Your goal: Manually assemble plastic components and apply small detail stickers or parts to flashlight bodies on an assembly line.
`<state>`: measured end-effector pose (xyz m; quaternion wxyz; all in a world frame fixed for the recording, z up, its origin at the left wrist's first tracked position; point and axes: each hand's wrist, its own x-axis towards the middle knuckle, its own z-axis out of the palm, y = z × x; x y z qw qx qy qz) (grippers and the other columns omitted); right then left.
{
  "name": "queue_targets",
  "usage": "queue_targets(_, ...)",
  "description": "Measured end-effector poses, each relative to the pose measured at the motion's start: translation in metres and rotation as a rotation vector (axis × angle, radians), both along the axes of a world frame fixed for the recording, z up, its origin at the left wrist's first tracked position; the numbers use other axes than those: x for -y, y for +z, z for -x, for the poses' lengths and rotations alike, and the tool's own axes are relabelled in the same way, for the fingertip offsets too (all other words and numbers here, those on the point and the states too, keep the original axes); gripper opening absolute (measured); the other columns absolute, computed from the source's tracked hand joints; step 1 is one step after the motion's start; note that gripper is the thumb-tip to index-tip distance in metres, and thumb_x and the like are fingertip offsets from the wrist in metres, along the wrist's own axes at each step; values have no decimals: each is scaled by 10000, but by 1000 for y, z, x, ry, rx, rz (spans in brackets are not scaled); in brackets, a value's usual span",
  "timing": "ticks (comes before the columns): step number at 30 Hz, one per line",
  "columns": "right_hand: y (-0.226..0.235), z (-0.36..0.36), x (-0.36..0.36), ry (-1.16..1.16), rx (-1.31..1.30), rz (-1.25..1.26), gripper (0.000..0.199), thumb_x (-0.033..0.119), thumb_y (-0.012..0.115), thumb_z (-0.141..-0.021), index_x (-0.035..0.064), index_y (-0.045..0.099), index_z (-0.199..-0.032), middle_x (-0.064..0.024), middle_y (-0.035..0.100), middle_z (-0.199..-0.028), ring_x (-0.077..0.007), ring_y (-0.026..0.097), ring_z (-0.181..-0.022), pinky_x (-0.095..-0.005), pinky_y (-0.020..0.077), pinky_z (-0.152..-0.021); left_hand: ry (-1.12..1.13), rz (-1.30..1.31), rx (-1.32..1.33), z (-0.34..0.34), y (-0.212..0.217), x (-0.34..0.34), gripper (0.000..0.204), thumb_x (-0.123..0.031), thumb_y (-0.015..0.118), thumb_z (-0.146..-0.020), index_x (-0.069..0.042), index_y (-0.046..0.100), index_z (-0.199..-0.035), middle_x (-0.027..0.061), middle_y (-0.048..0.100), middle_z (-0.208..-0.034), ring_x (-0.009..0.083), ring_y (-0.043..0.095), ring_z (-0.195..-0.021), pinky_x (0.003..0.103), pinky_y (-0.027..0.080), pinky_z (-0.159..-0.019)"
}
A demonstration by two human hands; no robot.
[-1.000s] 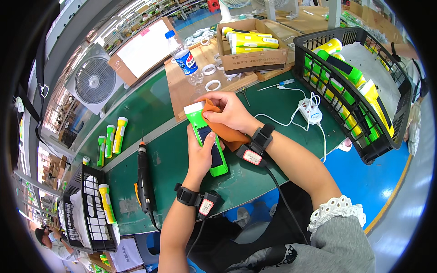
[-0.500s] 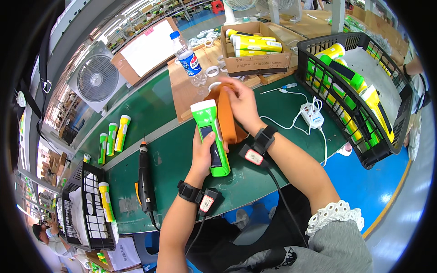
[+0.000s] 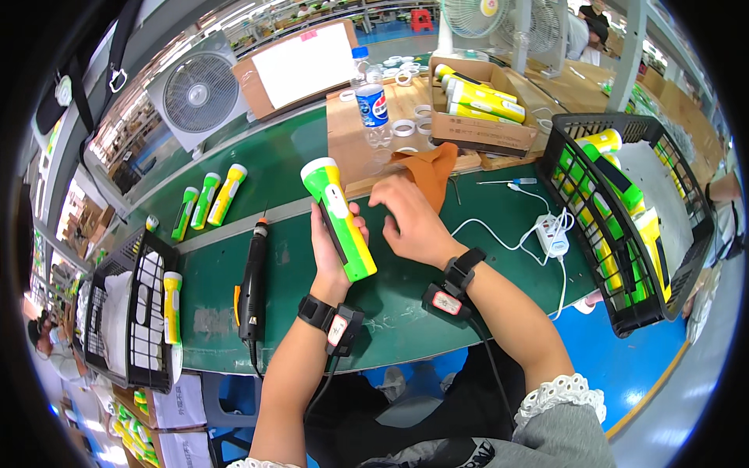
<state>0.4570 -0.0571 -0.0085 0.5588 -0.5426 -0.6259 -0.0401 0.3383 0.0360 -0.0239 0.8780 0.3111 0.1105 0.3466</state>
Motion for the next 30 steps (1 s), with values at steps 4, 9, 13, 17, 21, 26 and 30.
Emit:
queue_targets(4, 10, 15, 3, 145, 406, 70, 460, -11, 661, -590, 111, 529, -1014, -87, 473, -1015, -251, 488, -899, -364, 411, -803, -85, 58, 148, 9, -7, -10, 419, -443, 296, -919, -104, 460, -1102, 61, 553, -891, 185, 541, -721, 302, 482, -657)
queue_targets(9, 4, 11, 10, 11, 266, 111, 485, 121, 742, -548, 122, 562, -998, -77, 488, -1056, -252, 535, -936, -327, 467, -749, -48, 100, 257, -1, 12, 5, 420, -331, 322, -918, -71, 371, -1244, 103, 509, -1092, 263, 516, -989, 373, 435, -854)
queue_targets(13, 5, 12, 11, -121, 114, 21, 399, 139, 729, -570, 38, 513, -889, -100, 522, -863, -279, 568, -755, -346, 474, -626, 36, -196, 127, 0, 8, 12, 552, -251, 447, -914, -150, 155, -1371, 90, 430, -1225, 219, 436, -1126, 411, 405, -915)
queue_targets(17, 6, 15, 5, -137, 144, 99, 394, 136, 676, -651, 32, 479, -976, -129, 540, -864, -319, 571, -752, -358, 472, -644, 45, -208, 106, 4, 4, 2, 585, -230, 478, -904, -138, 147, -1377, 84, 423, -1236, 208, 452, -1115, 391, 411, -912)
queue_targets(21, 5, 17, -6, 21, -183, 345, 558, 96, 624, -713, 47, 368, -1206, -171, 520, -1112, -314, 538, -1004, -364, 434, -844, 248, -680, -125, 1, 9, 7, 514, -65, 536, -836, -36, 338, -1310, 97, 481, -1217, 190, 473, -1099, 338, 383, -931)
queue_targets(26, -5, -15, 1, 155, -648, 256, 490, 118, 616, -751, 42, 389, -1179, -111, 555, -976, -216, 603, -774, -339, 487, -720, -180, -952, -548, -9, 73, -43, 335, -190, 530, -854, -26, 527, -1146, 59, 573, -1081, 146, 513, -1006, 283, 403, -866)
queue_targets(30, -18, -3, -6, 146, -492, 545, 512, 250, 654, -704, -1, 461, -1107, -126, 604, -885, -196, 602, -783, -313, 476, -701, 563, -1620, -995, 55, 27, -224, 357, -196, 529, -786, -21, 552, -1096, 235, 567, -1048, 328, 540, -1014, 387, 432, -843)
